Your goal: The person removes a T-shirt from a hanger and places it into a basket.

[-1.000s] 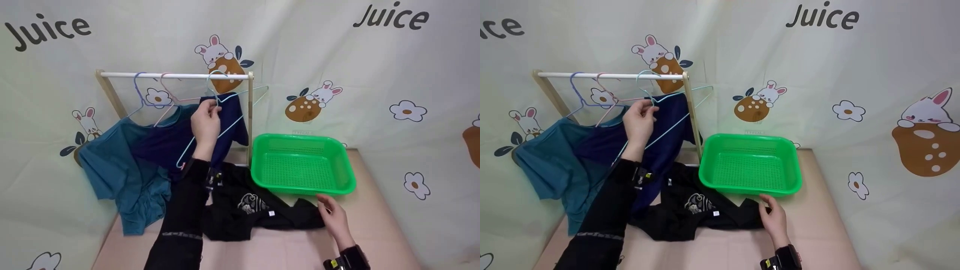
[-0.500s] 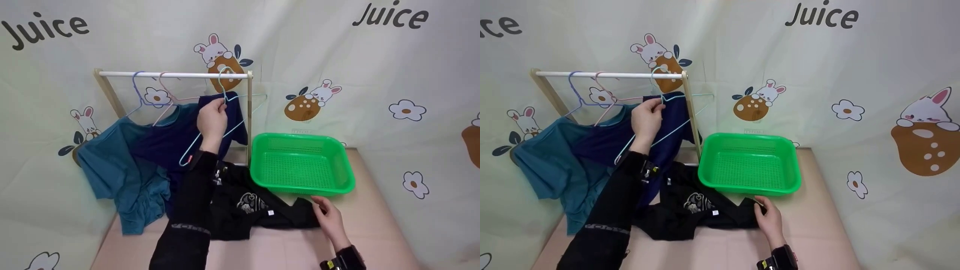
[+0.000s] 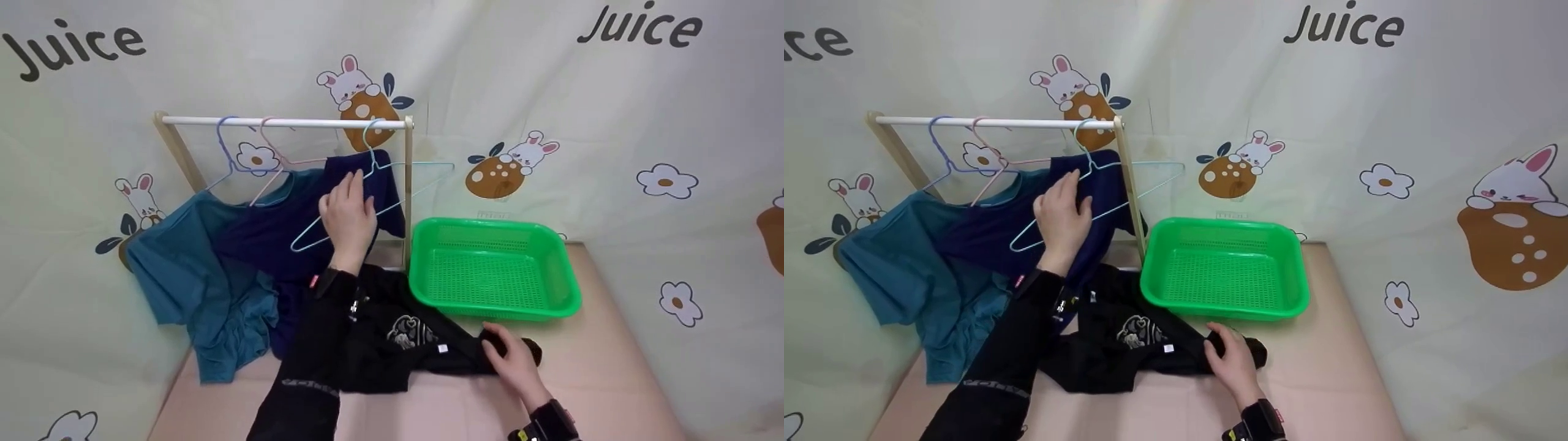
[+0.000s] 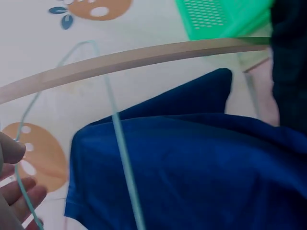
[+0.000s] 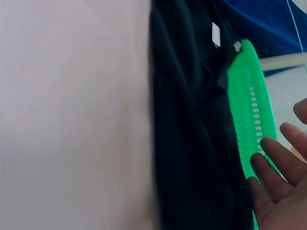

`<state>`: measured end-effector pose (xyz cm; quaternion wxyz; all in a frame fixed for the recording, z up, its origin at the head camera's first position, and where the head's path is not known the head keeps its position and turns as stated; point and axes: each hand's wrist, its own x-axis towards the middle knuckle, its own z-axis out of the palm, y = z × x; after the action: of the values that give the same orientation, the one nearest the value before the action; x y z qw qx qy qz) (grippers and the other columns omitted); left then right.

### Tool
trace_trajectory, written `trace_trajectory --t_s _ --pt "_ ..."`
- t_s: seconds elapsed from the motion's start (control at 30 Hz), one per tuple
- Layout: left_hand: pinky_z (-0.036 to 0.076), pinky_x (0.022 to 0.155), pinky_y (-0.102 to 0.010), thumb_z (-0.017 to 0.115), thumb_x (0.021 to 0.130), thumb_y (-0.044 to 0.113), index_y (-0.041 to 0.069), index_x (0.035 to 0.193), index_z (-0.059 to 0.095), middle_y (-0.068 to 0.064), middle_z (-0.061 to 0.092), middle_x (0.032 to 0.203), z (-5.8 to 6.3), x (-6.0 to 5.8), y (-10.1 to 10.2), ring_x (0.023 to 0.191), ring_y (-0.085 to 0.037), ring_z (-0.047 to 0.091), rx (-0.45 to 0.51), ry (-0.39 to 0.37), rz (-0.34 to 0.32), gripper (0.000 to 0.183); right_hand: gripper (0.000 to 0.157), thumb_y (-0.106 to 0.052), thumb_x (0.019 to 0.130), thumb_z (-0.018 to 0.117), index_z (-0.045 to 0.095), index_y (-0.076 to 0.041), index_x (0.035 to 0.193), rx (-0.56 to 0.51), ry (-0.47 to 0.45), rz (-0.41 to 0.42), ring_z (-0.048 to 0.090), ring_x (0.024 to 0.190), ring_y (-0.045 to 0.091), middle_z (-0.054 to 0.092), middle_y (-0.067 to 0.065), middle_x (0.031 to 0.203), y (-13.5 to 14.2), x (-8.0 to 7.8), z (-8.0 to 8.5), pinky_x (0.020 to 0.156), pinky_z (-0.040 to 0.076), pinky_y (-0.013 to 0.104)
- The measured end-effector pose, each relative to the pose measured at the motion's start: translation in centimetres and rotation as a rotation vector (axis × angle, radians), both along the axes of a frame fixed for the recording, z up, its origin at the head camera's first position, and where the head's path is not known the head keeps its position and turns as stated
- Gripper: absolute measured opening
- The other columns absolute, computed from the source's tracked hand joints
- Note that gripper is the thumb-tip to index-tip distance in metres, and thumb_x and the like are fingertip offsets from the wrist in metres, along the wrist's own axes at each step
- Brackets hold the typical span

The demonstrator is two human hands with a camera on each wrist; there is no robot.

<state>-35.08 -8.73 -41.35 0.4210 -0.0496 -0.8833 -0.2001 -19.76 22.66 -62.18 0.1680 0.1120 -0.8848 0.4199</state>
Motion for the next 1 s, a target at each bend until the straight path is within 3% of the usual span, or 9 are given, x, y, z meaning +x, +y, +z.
trace_trajectory --t_s 0.17,0.33,0.57,1.0 --pt "0.019 0.112 -0.059 0.074 0.088 0.023 0.013 0.149 0.044 -0.015 0.039 0.153 -2.5 0.4 -0.5 0.140 -0.030 0.035 -0.025 0.030 0.014 0.069 0.041 -0.015 0.089 0.072 0.063 -0.001 0.127 0.077 0.014 0.080 0.054 0.121 0.040 0.062 0.017 0.130 -1.4 -0.2 -0.6 0.102 0.039 0.055" --pt "0.009 0.114 -0.061 0.077 0.084 0.034 0.018 0.154 0.037 -0.012 0.029 0.159 -4.6 1.1 -1.0 0.146 -0.030 0.024 -0.046 0.025 0.007 0.082 0.052 -0.026 0.088 0.075 0.060 -0.002 0.132 0.127 -0.022 0.151 0.048 0.125 0.048 0.054 0.024 0.137 -2.9 -0.6 -0.6 0.103 0.034 0.062" --pt "0.012 0.111 -0.066 0.080 0.079 0.039 0.020 0.154 0.037 -0.013 0.025 0.161 -7.2 2.2 -1.5 0.146 -0.035 0.023 -0.095 0.026 -0.017 0.088 0.072 -0.041 0.083 0.078 0.053 -0.006 0.141 0.208 -0.096 0.190 0.042 0.127 0.055 0.043 0.029 0.145 -4.6 -1.2 -0.2 0.103 0.026 0.070" --pt "0.010 0.110 -0.069 0.083 0.075 0.040 0.020 0.152 0.040 -0.015 0.024 0.161 -10.7 4.2 -3.0 0.146 -0.037 0.021 -0.129 -0.037 -0.032 0.091 0.081 -0.042 0.079 0.081 0.047 -0.015 0.148 0.335 -0.191 0.217 0.040 0.126 0.060 0.037 0.032 0.148 -6.4 -2.3 -0.4 0.097 0.031 0.074"
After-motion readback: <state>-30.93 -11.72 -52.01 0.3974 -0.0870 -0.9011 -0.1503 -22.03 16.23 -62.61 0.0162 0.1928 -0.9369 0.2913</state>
